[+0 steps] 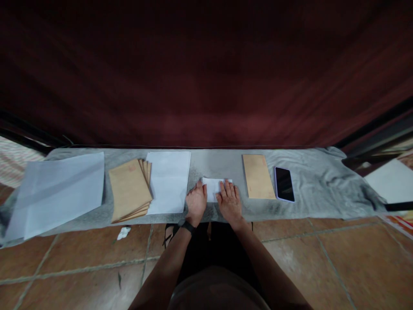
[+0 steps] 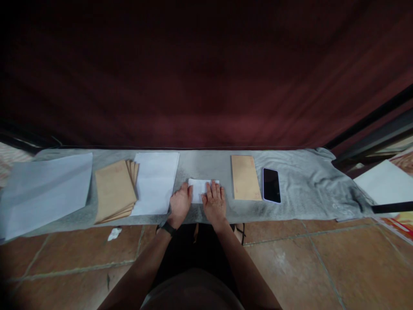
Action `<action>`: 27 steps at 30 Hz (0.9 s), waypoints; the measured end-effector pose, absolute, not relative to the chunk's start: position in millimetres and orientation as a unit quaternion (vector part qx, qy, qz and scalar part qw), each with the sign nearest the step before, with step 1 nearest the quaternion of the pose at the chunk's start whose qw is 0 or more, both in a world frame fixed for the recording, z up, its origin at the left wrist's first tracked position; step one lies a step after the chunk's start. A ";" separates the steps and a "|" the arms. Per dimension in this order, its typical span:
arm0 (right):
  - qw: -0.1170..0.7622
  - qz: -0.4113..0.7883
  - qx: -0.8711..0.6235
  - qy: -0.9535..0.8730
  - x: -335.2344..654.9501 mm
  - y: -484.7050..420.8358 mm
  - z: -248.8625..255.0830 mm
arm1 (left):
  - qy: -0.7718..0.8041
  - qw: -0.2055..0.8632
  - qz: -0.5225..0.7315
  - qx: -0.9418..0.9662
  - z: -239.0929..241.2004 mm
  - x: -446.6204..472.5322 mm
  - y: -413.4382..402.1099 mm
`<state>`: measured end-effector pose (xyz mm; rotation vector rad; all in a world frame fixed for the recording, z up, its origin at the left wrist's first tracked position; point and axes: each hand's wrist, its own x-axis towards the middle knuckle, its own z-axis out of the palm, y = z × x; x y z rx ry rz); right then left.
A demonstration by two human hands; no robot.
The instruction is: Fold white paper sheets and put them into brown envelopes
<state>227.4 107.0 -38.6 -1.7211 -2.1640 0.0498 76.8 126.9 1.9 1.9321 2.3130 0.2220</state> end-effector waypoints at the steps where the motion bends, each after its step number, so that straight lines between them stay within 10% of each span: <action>1: 0.186 0.015 -0.611 -0.769 227.1 107.1 -38.1 | 0.765 0.053 0.083 0.636 2.8 77.4 126.6; 11: 0.113 0.010 -0.600 -0.792 227.3 104.1 -31.3 | 0.525 0.099 0.206 0.820 -11.0 121.8 112.8; 27: 0.193 -0.031 -0.651 -0.733 241.5 106.7 -46.7 | 0.634 0.016 0.137 0.761 -34.1 83.3 112.5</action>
